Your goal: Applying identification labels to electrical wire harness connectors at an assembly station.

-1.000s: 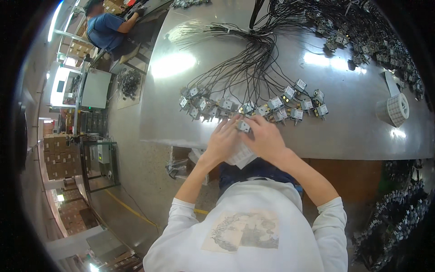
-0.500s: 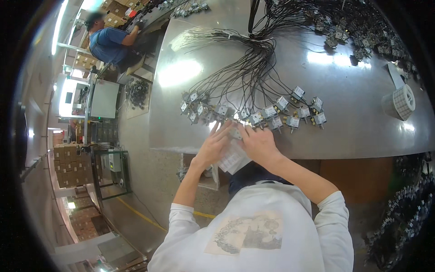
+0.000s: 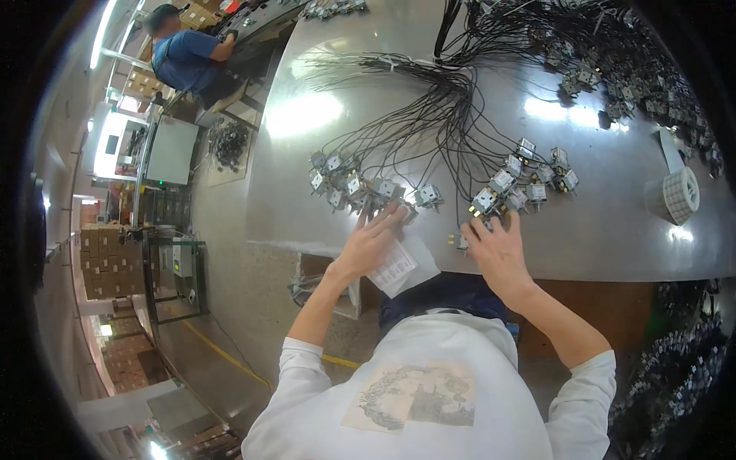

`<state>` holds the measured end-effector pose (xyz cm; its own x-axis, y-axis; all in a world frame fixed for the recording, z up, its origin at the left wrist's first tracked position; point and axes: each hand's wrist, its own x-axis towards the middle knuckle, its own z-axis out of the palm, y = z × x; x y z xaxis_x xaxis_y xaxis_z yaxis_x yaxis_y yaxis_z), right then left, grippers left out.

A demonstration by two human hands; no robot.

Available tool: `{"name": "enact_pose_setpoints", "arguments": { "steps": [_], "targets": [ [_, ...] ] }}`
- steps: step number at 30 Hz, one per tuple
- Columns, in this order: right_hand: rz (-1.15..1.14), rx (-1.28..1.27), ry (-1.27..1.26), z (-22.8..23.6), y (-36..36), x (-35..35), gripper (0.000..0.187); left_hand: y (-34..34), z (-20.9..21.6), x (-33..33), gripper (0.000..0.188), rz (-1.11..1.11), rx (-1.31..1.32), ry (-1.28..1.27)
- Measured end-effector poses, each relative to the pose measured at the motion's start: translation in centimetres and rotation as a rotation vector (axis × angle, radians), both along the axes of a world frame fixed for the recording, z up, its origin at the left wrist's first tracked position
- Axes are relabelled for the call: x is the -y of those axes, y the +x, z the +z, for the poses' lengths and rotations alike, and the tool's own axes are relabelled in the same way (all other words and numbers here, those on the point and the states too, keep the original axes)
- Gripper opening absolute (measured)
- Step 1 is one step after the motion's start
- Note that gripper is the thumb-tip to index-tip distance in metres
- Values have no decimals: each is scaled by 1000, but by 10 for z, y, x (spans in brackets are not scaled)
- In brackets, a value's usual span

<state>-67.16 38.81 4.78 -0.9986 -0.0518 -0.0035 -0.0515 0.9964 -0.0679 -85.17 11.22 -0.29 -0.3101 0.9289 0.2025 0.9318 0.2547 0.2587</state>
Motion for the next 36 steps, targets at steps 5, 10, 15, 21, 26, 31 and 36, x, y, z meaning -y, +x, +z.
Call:
{"name": "enact_pose_setpoints", "arguments": {
  "steps": [5, 10, 15, 21, 26, 31, 36],
  "targets": [
    [-60, -37, 59, -13, -9, 23, 52, 14, 0, -8, 13, 40, -8, -19],
    [-9, -189, -187, -16, -16, 22, 51, 21, -3, -14, 35, 85, 67, 8],
    [-27, -375, -377, -3, -28, -5, 43, 23, -6, -16, 11, 93, 94, 63],
    [25, -285, -99, -3, -45, -32, 45, 25, -6, -16, 12, 115, 62, 51],
    [129, -269, -24, 1, -57, -68, 46, 25, -8, -14, 11, 109, 89, 65],
    [216, -268, 16, 7, -69, -86, 58, 29, -13, -17, 9, 102, 146, 106],
    [211, -206, -189, 8, -67, -66, 54, 33, -14, -19, 6, 144, 236, 137]
  ]
}}
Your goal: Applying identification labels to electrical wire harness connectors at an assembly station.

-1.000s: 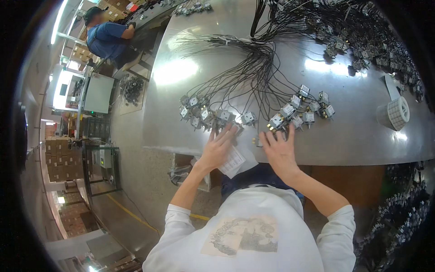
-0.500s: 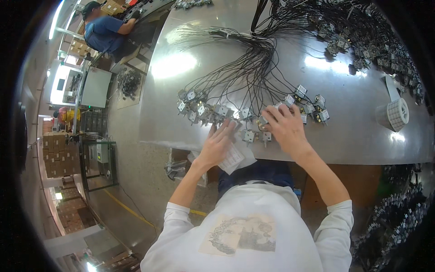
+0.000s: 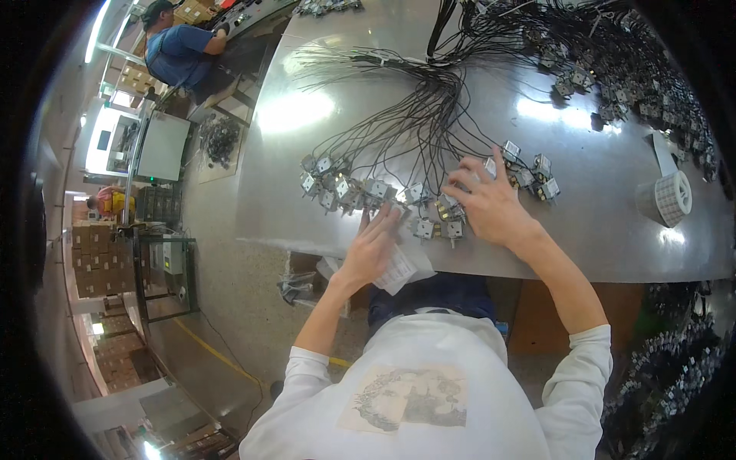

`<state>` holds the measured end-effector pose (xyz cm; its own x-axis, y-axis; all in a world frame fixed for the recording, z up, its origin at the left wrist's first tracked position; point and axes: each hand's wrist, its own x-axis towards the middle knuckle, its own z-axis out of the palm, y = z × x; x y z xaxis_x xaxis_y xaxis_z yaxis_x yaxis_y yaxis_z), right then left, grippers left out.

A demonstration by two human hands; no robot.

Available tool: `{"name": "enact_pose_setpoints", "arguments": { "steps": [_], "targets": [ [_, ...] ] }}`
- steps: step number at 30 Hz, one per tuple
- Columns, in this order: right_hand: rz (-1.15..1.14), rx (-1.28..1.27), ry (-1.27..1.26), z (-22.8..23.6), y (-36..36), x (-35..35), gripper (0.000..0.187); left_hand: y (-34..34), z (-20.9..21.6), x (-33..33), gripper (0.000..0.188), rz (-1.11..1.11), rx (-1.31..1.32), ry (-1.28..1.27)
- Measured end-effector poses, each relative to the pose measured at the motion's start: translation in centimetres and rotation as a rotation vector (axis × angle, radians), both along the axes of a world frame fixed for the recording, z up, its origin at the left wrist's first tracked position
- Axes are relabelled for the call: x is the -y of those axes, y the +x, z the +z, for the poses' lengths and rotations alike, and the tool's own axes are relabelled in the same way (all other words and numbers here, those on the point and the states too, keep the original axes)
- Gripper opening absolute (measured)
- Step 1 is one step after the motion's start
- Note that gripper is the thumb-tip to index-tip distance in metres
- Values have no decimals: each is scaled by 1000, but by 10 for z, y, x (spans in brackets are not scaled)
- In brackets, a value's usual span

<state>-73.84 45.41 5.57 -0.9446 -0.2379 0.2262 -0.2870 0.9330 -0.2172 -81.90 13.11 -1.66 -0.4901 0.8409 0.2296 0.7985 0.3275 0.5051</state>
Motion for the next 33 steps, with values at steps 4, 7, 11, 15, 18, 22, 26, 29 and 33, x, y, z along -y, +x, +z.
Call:
{"name": "enact_pose_setpoints", "arguments": {
  "steps": [4, 7, 11, 15, 18, 22, 26, 29, 33],
  "targets": [
    [45, 93, 5, 3, -1, 18, 54, 1, 2, 0, 22, 16, 66, 45],
    [31, 158, -110, 9, -8, 26, 54, 2, 6, 1, 35, 18, 82, 39],
    [120, 193, 246, 20, -20, 29, 46, 4, 10, 0, 15, 41, 86, 99],
    [136, 241, 243, 24, -24, 26, 40, 6, 11, 1, 10, 53, 65, 98],
    [145, 267, 91, 18, -23, 22, 41, 3, 11, 5, 11, 18, 42, 71],
    [163, 179, 68, 11, -16, 17, 43, 1, 13, 7, 15, 14, 38, 59],
    [84, 50, -60, 19, -1, 26, 48, 5, 24, 10, 15, 59, 134, 109],
    [67, 2, -286, 31, 17, 42, 52, 10, 43, 22, 19, 207, 282, 82],
    [-46, 106, -814, 33, 39, 92, 64, 12, 84, 43, 28, 522, 516, -183]
  ]
}}
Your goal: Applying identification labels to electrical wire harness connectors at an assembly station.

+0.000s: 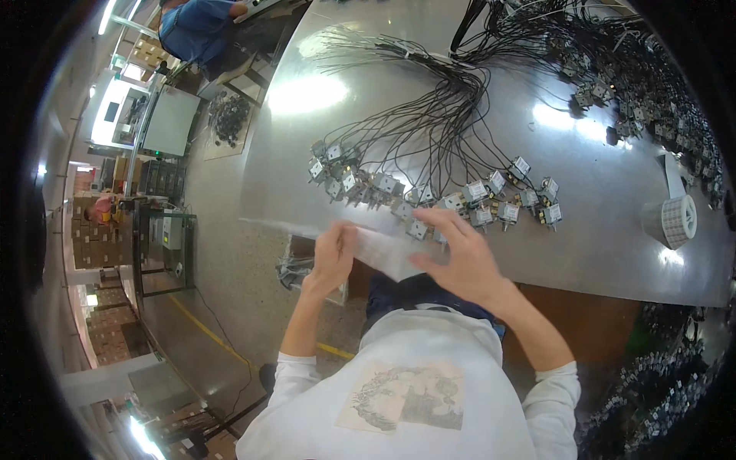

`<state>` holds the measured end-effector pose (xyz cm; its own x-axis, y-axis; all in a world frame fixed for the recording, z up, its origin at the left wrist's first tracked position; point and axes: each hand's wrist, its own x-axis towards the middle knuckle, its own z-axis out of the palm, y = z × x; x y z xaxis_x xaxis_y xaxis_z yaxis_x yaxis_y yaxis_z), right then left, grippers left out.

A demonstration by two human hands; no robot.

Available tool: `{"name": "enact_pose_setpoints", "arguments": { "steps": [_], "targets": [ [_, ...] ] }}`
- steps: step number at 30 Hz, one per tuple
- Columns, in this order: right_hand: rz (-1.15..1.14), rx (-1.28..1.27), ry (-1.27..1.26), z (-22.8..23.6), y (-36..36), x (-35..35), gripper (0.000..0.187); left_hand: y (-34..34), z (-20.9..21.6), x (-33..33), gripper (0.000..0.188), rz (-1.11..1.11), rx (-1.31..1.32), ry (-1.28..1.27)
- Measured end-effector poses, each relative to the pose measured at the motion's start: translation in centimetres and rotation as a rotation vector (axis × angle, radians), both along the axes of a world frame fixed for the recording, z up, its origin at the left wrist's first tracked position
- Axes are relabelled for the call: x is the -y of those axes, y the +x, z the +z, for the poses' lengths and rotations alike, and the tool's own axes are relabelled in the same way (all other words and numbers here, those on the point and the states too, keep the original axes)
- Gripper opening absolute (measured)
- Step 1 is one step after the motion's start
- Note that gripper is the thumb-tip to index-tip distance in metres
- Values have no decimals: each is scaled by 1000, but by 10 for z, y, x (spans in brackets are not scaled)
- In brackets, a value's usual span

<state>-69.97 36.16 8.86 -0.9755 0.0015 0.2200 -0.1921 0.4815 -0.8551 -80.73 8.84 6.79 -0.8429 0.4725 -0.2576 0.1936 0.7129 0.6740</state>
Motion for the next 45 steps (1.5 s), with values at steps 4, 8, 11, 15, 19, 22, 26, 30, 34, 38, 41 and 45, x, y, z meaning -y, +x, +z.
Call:
{"name": "enact_pose_setpoints", "arguments": {
  "steps": [4, 8, 11, 15, 19, 22, 26, 30, 34, 38, 41, 45],
  "targets": [
    [-116, 108, -396, -11, -2, 37, 60, 6, 24, -25, 21, -74, -295, 430],
    [-190, 154, -485, -16, 1, 37, 49, 3, 33, -48, 18, -51, -156, 576],
    [-233, 152, -487, -19, 5, 26, 38, 2, 29, -59, 17, -18, -85, 634],
    [-248, 160, -475, -29, 7, 27, 22, -6, 29, -56, 34, 5, 60, 455],
    [-233, 323, -492, -39, 6, 31, 30, -11, 31, -57, 32, 34, 111, 530],
    [-282, 290, -462, -40, 4, 31, 22, -11, 36, -55, 27, -182, -133, 379],
    [-213, 232, -184, -29, 4, 20, 21, 2, 37, -56, 17, 15, 180, 572],
    [-233, 32, -178, -20, -6, 18, 24, 8, 34, -57, 20, 71, 190, 535],
    [-192, 61, -238, -15, -9, 15, 26, 11, 29, -54, 19, 19, 100, 470],
    [-205, 177, -297, -14, -6, 15, 22, 15, 25, -53, 18, 73, 115, 529],
    [-186, 146, -275, -14, -6, 16, 16, 18, 22, -55, 18, 129, 151, 563],
    [-133, -115, -146, -13, -10, 16, 14, 16, 19, -56, 18, 181, 172, 519]
  ]
}}
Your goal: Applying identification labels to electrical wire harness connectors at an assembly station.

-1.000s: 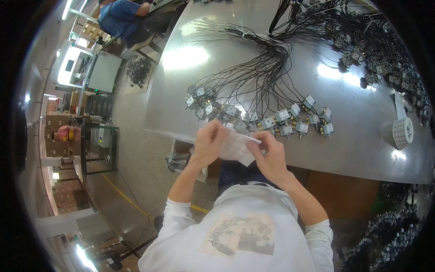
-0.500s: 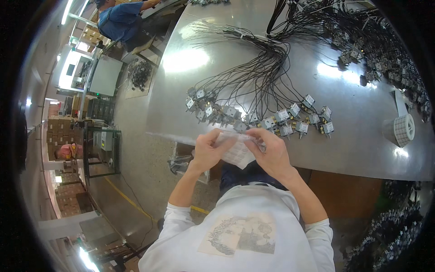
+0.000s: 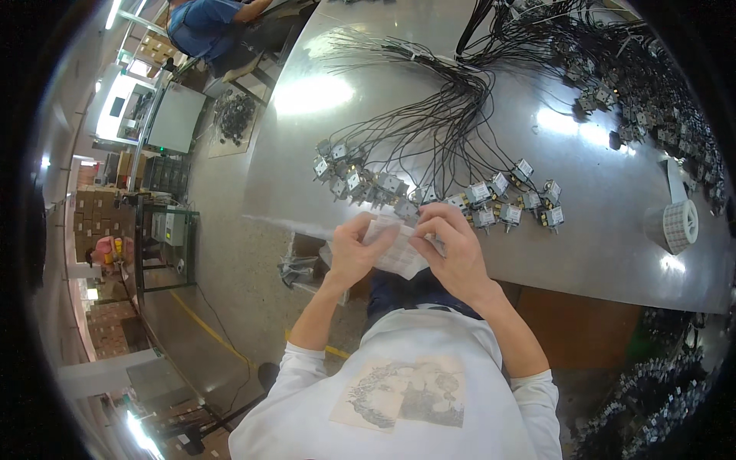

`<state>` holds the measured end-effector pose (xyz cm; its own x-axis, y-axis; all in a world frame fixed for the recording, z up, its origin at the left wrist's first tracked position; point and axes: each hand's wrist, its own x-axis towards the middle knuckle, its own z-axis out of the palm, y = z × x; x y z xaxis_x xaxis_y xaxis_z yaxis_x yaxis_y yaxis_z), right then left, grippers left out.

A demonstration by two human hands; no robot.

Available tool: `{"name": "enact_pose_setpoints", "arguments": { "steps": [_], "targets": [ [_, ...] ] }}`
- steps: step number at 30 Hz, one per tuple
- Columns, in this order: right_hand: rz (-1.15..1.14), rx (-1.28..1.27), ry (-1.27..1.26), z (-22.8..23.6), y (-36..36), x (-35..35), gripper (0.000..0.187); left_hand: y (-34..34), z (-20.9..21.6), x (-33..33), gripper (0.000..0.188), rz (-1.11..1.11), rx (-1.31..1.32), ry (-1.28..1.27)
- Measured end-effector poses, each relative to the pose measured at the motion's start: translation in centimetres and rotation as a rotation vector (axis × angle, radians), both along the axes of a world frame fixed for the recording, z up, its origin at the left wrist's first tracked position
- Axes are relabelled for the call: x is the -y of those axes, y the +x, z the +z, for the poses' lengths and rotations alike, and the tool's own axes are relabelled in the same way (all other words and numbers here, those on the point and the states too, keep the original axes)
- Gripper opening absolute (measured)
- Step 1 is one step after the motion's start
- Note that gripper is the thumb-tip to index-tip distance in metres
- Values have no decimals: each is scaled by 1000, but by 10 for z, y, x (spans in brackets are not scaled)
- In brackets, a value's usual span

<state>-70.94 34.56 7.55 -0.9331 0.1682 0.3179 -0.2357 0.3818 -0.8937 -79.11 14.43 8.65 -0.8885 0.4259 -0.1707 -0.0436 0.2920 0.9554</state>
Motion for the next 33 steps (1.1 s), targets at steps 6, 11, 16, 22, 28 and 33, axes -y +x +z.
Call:
{"name": "enact_pose_setpoints", "arguments": {
  "steps": [6, 11, 16, 22, 28, 33],
  "targets": [
    [0, 113, -353, -4, -10, 9, 46, 3, -3, -4, 23, -68, 1, -10],
    [20, 325, -531, -13, -11, 6, 67, 1, -1, -1, 25, -162, -42, -75],
    [-57, 61, -386, -22, -11, 9, 76, 2, -3, 0, 28, -191, -45, -16],
    [-99, 65, -445, -21, -12, 15, 84, 3, -10, -1, 33, -110, -93, 16],
    [-97, 227, -641, -18, -17, 17, 101, 10, -10, -4, 28, -114, -120, 0],
    [-28, 221, -751, -18, -13, 18, 105, 11, -14, 0, 29, -142, -152, -25]
  ]
}}
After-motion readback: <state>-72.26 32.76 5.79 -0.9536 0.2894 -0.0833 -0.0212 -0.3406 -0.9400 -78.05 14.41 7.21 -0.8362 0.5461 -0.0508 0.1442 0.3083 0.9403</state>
